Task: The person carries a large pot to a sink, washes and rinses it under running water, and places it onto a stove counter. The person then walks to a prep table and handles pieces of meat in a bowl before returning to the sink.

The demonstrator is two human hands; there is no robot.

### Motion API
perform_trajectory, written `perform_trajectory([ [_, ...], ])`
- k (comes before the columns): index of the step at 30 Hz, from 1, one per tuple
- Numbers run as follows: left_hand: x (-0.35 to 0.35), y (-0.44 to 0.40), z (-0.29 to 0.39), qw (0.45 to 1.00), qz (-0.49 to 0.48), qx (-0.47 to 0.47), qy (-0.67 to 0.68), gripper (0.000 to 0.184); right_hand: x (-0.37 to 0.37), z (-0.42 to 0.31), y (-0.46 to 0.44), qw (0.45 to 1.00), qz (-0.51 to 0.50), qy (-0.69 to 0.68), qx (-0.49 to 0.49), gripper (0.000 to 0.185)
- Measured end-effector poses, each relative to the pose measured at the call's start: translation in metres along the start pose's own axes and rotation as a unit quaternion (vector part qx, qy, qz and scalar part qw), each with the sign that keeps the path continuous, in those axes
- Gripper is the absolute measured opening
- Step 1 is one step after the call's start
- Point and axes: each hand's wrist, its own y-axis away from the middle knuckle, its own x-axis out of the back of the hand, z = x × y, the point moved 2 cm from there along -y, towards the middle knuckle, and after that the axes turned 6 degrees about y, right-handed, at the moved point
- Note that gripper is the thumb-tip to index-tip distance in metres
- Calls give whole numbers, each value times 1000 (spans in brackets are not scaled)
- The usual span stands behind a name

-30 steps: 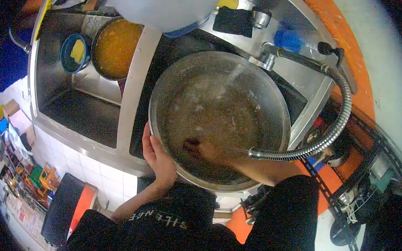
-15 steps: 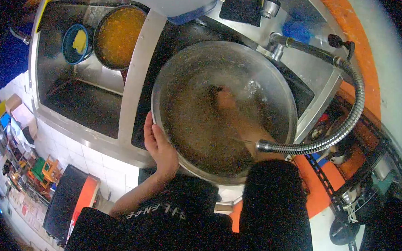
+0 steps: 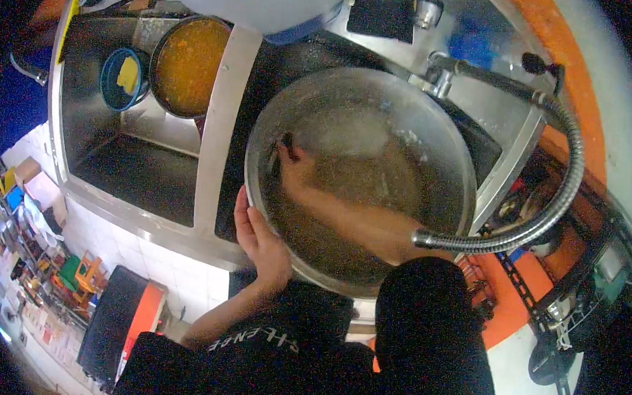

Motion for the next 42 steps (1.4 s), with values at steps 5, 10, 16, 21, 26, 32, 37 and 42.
perform_trajectory([
  [5,-6,1,-2,999,5,12,43,42,31,-78,8,981,29,175,78,43],
  [10,1,3,-5,999,-12,3,-32,42,36,6,-95,985,153,79,-29,36],
  [16,6,3,-16,999,16,35,23,40,-11,-35,-44,948,266,68,164,37],
  [21,-1,0,-6,999,13,18,-42,39,26,-20,-144,936,343,48,58,38],
  [26,-1,4,-5,998,24,61,0,39,-17,-57,-39,968,249,37,23,38],
  [32,23,-5,-24,988,-26,14,-150,39,8,-74,-62,992,120,-21,-27,37],
  [37,25,-4,-26,994,-21,17,-110,39,-11,-45,-61,998,33,-42,-23,37],
  [42,6,4,-9,996,14,83,24,40,-10,-53,-59,943,274,148,116,32],
])
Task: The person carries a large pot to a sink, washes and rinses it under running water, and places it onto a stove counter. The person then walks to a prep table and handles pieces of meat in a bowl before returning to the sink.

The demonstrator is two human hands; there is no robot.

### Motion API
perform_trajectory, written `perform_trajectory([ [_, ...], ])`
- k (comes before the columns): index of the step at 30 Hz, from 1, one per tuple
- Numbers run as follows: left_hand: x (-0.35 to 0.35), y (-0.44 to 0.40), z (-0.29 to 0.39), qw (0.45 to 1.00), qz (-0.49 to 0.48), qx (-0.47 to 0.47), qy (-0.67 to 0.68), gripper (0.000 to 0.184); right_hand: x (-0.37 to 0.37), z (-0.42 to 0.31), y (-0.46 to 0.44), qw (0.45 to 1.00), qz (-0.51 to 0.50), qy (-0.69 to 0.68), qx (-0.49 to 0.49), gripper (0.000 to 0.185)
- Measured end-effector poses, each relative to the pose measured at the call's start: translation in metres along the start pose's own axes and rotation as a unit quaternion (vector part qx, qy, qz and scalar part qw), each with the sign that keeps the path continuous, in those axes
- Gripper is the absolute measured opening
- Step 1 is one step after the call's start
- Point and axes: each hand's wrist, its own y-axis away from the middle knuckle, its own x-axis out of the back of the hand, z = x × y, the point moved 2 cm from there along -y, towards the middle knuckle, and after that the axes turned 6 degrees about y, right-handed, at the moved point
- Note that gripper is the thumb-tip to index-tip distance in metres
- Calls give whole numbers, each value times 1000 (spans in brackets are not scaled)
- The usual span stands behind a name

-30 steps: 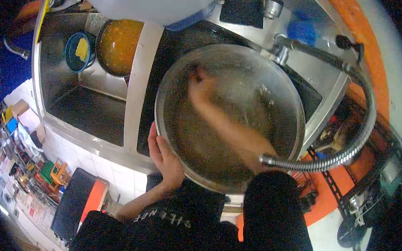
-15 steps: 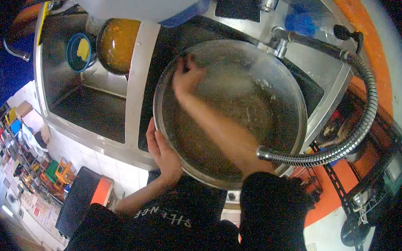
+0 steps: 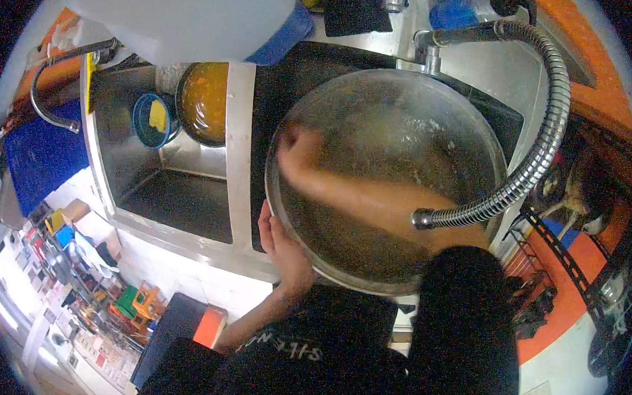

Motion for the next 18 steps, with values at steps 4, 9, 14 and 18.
perform_trajectory([
  [4,-1,2,7,999,-8,24,27,52,142,-28,118,936,-273,-218,-52,23],
  [9,0,6,-9,983,-69,-12,172,67,102,-46,58,915,-323,-230,-79,24],
  [14,-2,1,-7,979,-24,13,204,64,51,-40,62,953,-223,-201,-43,27],
  [18,5,5,-15,971,-67,13,230,63,224,-12,108,852,-480,-172,122,35],
])
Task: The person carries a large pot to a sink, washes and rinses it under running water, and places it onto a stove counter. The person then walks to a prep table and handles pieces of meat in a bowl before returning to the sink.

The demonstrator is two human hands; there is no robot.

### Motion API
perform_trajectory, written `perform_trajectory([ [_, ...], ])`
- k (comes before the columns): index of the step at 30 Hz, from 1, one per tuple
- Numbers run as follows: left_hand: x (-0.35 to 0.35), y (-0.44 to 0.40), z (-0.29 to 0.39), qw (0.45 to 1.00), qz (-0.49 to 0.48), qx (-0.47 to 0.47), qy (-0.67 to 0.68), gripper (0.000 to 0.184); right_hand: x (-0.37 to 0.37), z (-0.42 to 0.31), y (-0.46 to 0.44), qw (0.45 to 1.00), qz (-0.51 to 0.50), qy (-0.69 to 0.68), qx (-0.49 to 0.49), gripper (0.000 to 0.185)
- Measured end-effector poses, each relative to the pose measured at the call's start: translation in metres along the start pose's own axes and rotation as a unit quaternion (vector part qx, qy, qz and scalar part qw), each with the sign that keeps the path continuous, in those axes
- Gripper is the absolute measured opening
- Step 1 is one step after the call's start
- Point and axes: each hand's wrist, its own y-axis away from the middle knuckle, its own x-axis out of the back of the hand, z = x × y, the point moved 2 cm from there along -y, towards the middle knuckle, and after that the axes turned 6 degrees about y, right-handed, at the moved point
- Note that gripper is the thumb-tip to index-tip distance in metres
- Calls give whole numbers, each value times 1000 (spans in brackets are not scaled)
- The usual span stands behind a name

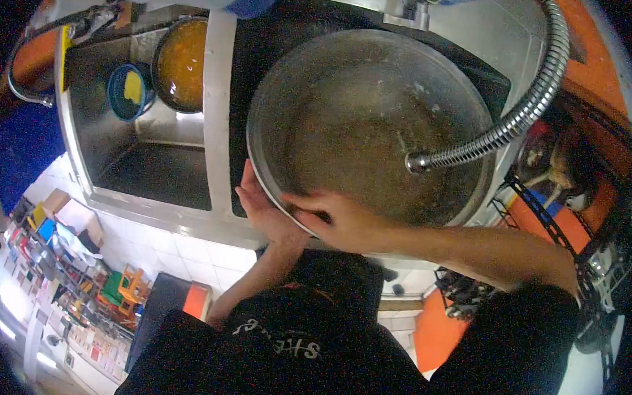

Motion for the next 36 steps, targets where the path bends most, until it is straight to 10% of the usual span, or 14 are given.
perform_trajectory([
  [3,-26,5,21,982,92,79,144,63,60,-10,51,980,-184,-7,-71,35],
  [7,-31,3,34,959,-11,-144,-245,52,78,-8,61,923,-250,190,-224,34],
  [12,-179,14,63,798,-397,-282,-356,40,57,56,78,939,-170,274,-122,34],
  [16,-245,26,69,576,-717,-40,-390,38,67,44,80,896,-144,370,-199,32],
  [22,-233,-11,103,614,-712,24,-340,31,78,43,82,941,-100,266,-182,33],
  [30,-247,-32,117,505,-724,-55,-467,32,34,-19,-11,981,-94,165,-36,42],
  [36,-245,-57,99,475,-705,-170,-499,30,-33,75,-125,964,187,131,133,45],
])
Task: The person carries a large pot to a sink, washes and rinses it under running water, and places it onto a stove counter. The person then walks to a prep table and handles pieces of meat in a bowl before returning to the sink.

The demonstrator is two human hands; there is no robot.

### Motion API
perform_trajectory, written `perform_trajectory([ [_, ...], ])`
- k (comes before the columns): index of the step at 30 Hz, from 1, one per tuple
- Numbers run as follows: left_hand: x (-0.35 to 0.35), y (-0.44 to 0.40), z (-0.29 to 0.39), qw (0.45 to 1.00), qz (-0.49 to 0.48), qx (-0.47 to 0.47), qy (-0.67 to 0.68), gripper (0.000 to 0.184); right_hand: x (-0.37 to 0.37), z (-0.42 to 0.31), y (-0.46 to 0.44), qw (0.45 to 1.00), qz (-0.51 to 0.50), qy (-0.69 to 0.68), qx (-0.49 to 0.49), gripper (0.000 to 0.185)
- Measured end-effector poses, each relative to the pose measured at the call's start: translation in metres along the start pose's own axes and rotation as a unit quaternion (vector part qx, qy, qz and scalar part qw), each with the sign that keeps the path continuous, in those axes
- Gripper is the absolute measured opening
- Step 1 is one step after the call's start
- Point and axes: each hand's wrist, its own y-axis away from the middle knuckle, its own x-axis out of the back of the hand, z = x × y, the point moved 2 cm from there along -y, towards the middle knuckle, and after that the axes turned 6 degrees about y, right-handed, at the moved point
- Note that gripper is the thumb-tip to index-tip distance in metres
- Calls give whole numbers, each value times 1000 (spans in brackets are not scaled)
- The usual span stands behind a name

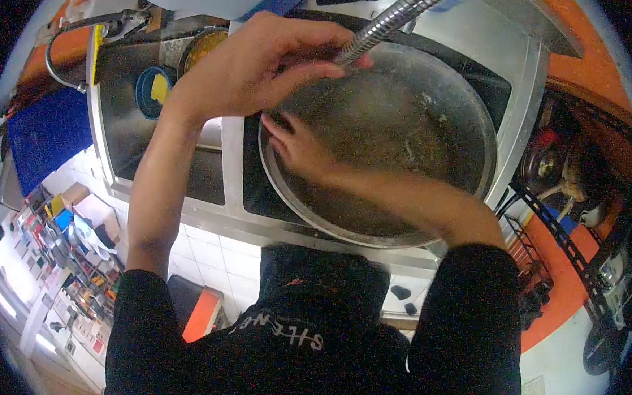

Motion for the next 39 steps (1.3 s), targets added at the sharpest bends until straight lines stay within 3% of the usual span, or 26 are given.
perform_trajectory([
  [2,-1,-4,-10,1000,13,-18,-4,30,10,33,-27,978,49,104,177,45],
  [7,-9,-27,-29,996,16,-84,-6,28,39,144,-91,938,-2,285,196,45],
  [11,-25,-42,-36,992,57,-108,-22,28,138,196,-69,855,-59,482,182,45],
  [15,-35,-36,-37,983,115,-146,-17,29,237,209,23,744,-126,652,71,45],
  [18,-34,-29,-42,985,119,-120,-26,30,272,138,78,649,-260,685,-203,43],
  [21,-32,-28,-44,982,132,-127,-44,33,274,97,93,606,-347,671,-250,43],
  [22,-31,-27,-43,983,131,-118,-53,32,273,134,105,680,-251,658,-203,41],
  [23,-32,-25,-42,984,128,-108,-62,32,265,165,99,680,-250,659,-202,41],
  [25,-35,-24,-38,983,132,-104,-69,32,255,199,66,784,-152,601,33,42],
  [27,-38,-25,-35,982,134,-102,-81,32,237,211,28,791,-91,589,136,41],
  [30,-57,-35,-34,967,202,-150,-38,32,224,213,-11,787,-71,598,134,39],
  [34,-91,-52,-29,972,194,-131,-32,30,251,195,23,792,-109,595,87,37],
  [39,-114,-80,-29,969,192,-153,42,26,284,83,123,779,-274,550,-120,34],
])
